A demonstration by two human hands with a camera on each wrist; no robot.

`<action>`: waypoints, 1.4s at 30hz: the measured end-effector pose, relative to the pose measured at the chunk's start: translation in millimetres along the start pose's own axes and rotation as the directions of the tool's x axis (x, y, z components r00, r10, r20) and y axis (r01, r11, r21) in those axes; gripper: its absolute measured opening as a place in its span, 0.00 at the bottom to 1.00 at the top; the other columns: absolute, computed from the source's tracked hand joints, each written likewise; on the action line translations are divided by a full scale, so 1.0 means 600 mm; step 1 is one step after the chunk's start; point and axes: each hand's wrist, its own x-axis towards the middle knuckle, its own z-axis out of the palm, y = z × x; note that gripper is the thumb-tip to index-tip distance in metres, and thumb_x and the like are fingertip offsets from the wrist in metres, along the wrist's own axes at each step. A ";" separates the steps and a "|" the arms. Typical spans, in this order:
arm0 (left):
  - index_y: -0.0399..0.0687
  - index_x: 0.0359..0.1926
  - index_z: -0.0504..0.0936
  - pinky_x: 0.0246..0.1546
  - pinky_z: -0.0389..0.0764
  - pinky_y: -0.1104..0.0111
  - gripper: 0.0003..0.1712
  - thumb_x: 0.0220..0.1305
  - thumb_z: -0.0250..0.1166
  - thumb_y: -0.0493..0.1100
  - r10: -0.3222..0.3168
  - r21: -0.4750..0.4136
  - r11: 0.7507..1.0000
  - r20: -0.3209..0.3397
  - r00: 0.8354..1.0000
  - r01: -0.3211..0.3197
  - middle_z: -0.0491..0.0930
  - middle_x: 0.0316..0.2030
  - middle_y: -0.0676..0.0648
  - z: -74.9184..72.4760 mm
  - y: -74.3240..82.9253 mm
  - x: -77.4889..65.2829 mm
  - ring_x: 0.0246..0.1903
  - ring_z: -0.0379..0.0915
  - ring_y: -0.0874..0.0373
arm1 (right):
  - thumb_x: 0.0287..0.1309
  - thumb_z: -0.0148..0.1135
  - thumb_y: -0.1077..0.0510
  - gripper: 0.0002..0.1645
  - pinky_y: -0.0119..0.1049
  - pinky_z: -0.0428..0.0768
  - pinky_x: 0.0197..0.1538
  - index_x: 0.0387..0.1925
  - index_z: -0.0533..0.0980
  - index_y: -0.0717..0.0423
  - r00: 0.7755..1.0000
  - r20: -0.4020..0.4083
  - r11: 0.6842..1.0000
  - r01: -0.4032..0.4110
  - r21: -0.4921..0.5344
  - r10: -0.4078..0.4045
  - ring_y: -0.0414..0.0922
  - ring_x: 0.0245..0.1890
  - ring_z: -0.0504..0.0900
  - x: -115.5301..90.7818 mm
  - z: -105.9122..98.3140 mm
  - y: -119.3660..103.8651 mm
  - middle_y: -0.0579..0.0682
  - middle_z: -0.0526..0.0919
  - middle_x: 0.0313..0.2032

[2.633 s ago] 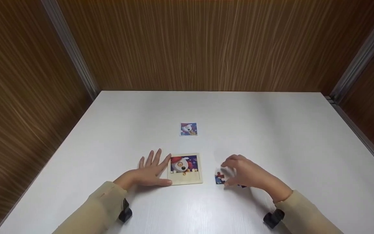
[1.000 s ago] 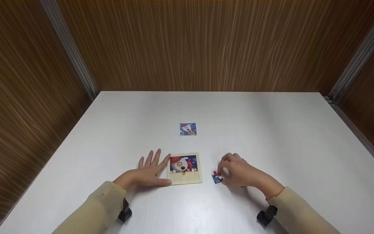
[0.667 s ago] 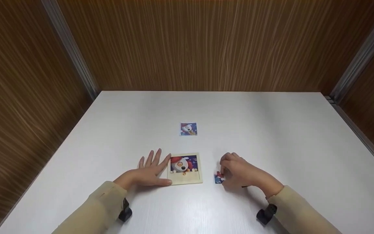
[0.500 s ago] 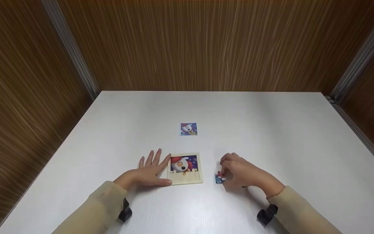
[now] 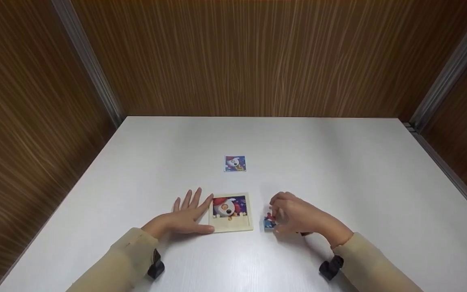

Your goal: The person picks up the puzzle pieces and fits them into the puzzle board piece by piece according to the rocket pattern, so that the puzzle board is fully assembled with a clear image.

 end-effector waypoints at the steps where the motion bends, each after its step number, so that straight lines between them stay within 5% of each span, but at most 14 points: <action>1: 0.60 0.73 0.38 0.61 0.22 0.44 0.56 0.53 0.55 0.73 0.000 0.002 1.000 -0.001 1.000 0.000 0.22 0.70 0.39 0.001 0.000 0.001 0.67 0.13 0.42 | 0.37 0.73 0.57 0.15 0.38 0.75 0.44 0.29 0.76 0.53 1.000 -0.004 1.000 0.002 0.002 -0.002 0.46 0.47 0.71 0.002 0.001 -0.002 0.52 0.74 0.50; 19: 0.58 0.73 0.40 0.60 0.24 0.42 0.53 0.55 0.56 0.70 0.021 -0.022 1.000 -0.014 1.000 -0.022 0.24 0.70 0.37 0.004 -0.002 -0.003 0.67 0.14 0.39 | 0.39 0.69 0.55 0.13 0.41 0.73 0.52 0.30 0.78 0.54 0.998 -0.007 0.997 0.057 0.048 -0.057 0.47 0.52 0.70 0.065 0.015 -0.061 0.52 0.74 0.51; 35: 0.58 0.73 0.39 0.60 0.23 0.42 0.54 0.56 0.55 0.70 0.039 -0.007 0.999 0.017 0.999 -0.039 0.22 0.70 0.37 0.001 -0.007 -0.001 0.66 0.12 0.39 | 0.41 0.66 0.59 0.10 0.31 0.73 0.43 0.29 0.76 0.55 0.991 0.022 0.983 0.127 0.134 -0.131 0.42 0.48 0.70 0.112 0.045 -0.094 0.51 0.75 0.49; 42: 0.59 0.73 0.38 0.60 0.22 0.43 0.55 0.54 0.54 0.73 0.031 -0.011 0.999 0.024 0.999 -0.031 0.21 0.70 0.39 0.000 -0.007 0.002 0.66 0.11 0.41 | 0.40 0.70 0.59 0.12 0.30 0.73 0.42 0.30 0.77 0.56 0.989 0.033 0.988 0.139 0.065 -0.141 0.40 0.40 0.69 0.133 0.057 -0.099 0.45 0.74 0.40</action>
